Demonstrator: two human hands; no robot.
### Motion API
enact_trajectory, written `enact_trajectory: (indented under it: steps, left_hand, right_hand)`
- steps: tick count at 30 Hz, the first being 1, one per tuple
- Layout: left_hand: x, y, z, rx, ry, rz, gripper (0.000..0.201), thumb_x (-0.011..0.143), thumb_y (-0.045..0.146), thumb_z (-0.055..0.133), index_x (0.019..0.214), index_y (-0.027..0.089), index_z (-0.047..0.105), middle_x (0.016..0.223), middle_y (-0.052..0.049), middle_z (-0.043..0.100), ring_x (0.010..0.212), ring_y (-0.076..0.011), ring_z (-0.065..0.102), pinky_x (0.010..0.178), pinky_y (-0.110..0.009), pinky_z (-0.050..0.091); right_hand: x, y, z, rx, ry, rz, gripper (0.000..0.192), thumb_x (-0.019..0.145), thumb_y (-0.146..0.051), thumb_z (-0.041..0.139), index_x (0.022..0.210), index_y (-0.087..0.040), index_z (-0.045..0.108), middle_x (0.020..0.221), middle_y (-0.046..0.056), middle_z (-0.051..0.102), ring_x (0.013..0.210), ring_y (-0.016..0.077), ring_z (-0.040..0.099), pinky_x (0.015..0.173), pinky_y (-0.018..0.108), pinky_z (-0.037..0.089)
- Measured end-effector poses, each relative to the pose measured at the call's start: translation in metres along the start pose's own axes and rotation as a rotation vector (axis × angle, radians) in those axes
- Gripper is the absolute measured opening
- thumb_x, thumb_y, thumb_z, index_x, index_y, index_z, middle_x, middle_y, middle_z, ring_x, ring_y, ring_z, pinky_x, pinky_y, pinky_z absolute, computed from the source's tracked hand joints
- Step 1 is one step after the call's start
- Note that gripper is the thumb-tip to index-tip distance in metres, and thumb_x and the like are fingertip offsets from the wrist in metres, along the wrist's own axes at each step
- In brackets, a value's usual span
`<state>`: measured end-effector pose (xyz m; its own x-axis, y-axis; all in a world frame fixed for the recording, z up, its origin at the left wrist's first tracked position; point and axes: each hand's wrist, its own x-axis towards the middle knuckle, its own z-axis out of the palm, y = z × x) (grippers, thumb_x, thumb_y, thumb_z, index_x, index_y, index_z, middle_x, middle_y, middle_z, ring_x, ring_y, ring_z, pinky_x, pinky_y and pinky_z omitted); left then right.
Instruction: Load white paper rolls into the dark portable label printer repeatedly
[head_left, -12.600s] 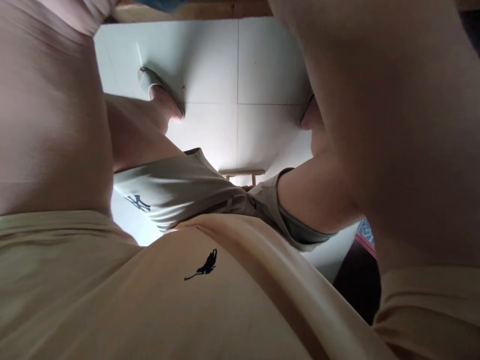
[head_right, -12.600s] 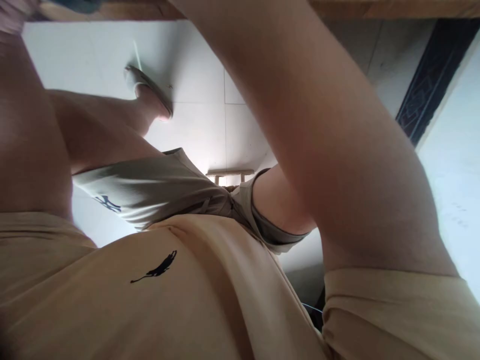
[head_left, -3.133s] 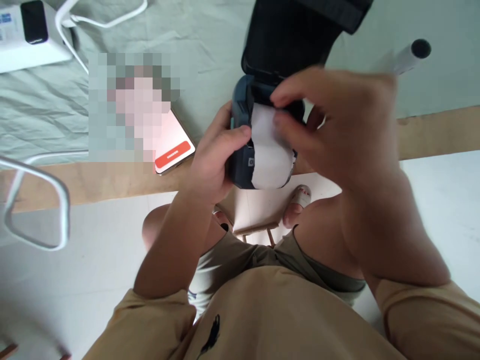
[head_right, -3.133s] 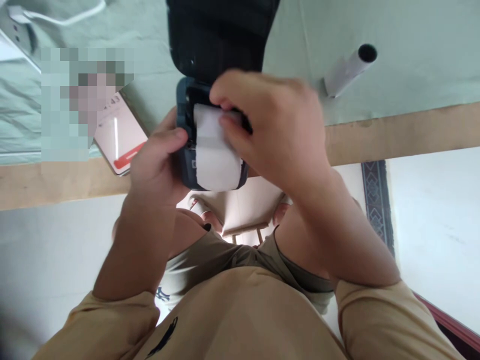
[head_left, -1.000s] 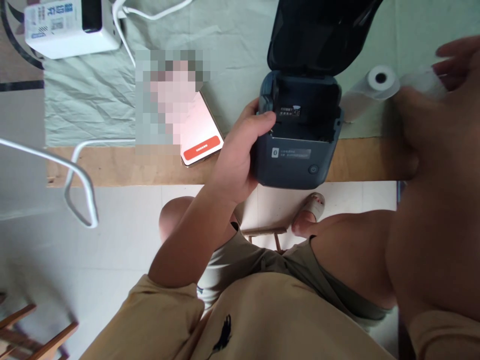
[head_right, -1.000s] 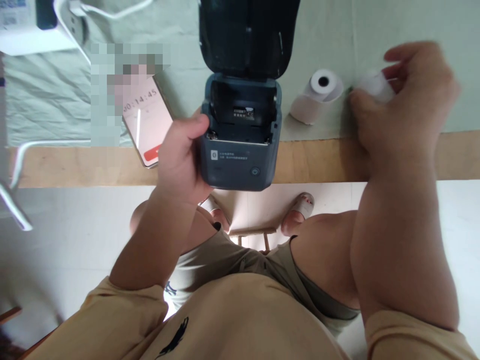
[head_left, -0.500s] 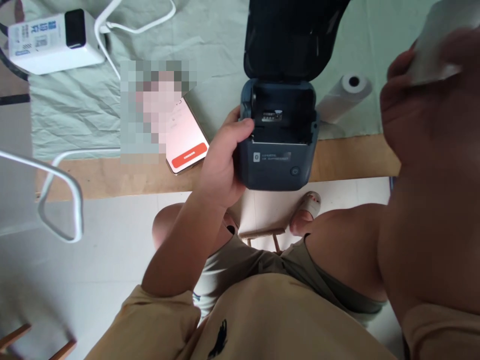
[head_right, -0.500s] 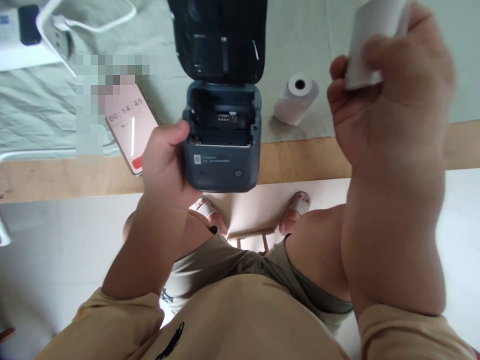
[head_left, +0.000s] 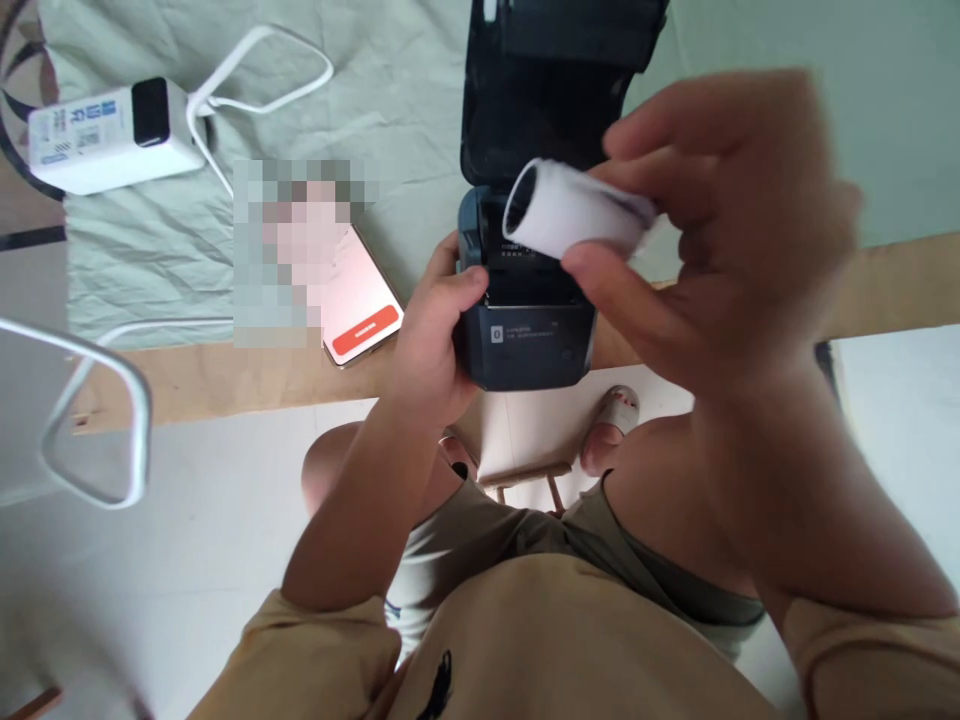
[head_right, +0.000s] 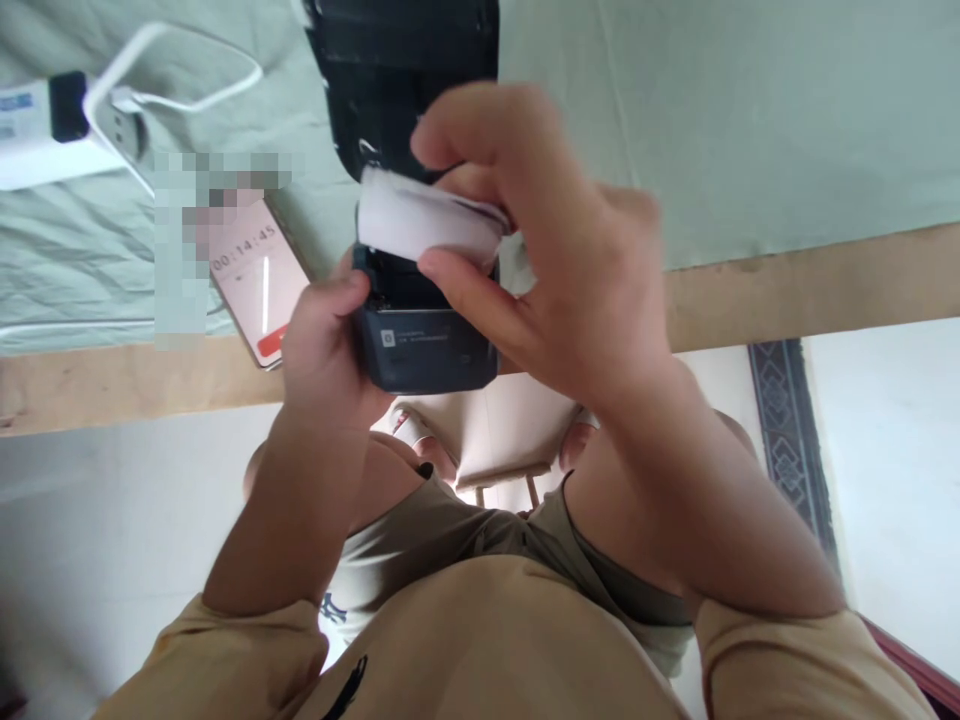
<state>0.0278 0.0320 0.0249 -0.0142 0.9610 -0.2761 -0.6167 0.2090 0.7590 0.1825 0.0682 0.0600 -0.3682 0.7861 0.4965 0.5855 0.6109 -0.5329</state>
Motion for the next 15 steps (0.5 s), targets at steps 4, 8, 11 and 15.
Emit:
enact_trajectory:
  steps: [4, 8, 11, 15]
  left_hand:
    - [-0.002, 0.001, 0.002, 0.051, 0.017, -0.002, 0.019, 0.082, 0.02, 0.048, 0.101, 0.02, 0.052, 0.09, -0.001, 0.065, 0.103, -0.0188, 0.062, 0.08, -0.025, 0.052]
    - [-0.003, 0.0, 0.002, 0.036, 0.012, 0.008, 0.018, 0.082, 0.02, 0.049, 0.1, 0.02, 0.053, 0.08, 0.0, 0.062, 0.097, -0.0175, 0.064, 0.078, -0.026, 0.052]
    - [-0.002, -0.001, 0.002, 0.021, 0.016, 0.016, 0.018, 0.082, 0.021, 0.05, 0.099, 0.019, 0.053, 0.074, 0.001, 0.059, 0.094, -0.0174, 0.064, 0.077, -0.026, 0.052]
    - [-0.002, 0.0, 0.001, 0.034, 0.007, -0.007, 0.02, 0.082, 0.022, 0.05, 0.101, 0.02, 0.053, 0.077, 0.001, 0.06, 0.088, -0.0154, 0.064, 0.066, -0.021, 0.048]
  right_hand:
    - [-0.002, 0.008, 0.013, -0.204, -0.027, -0.032, 0.024, 0.081, -0.041, 0.057, 0.093, -0.021, 0.06, 0.092, 0.001, 0.068, 0.077, 0.0148, 0.066, 0.067, 0.029, 0.049]
    - [-0.001, 0.015, 0.018, -0.19, -0.034, -0.135, 0.006, 0.082, -0.028, 0.055, 0.083, -0.023, 0.059, 0.086, -0.004, 0.07, 0.076, 0.0131, 0.067, 0.072, 0.03, 0.051]
    - [0.0, 0.016, 0.018, -0.148, -0.04, -0.176, 0.006, 0.083, -0.023, 0.053, 0.08, -0.023, 0.058, 0.091, -0.003, 0.07, 0.083, 0.0135, 0.066, 0.074, 0.03, 0.051]
    - [0.003, 0.009, 0.012, -0.191, -0.027, -0.158, 0.008, 0.082, -0.029, 0.055, 0.083, -0.024, 0.062, 0.086, 0.0, 0.069, 0.078, 0.0156, 0.062, 0.071, 0.032, 0.048]
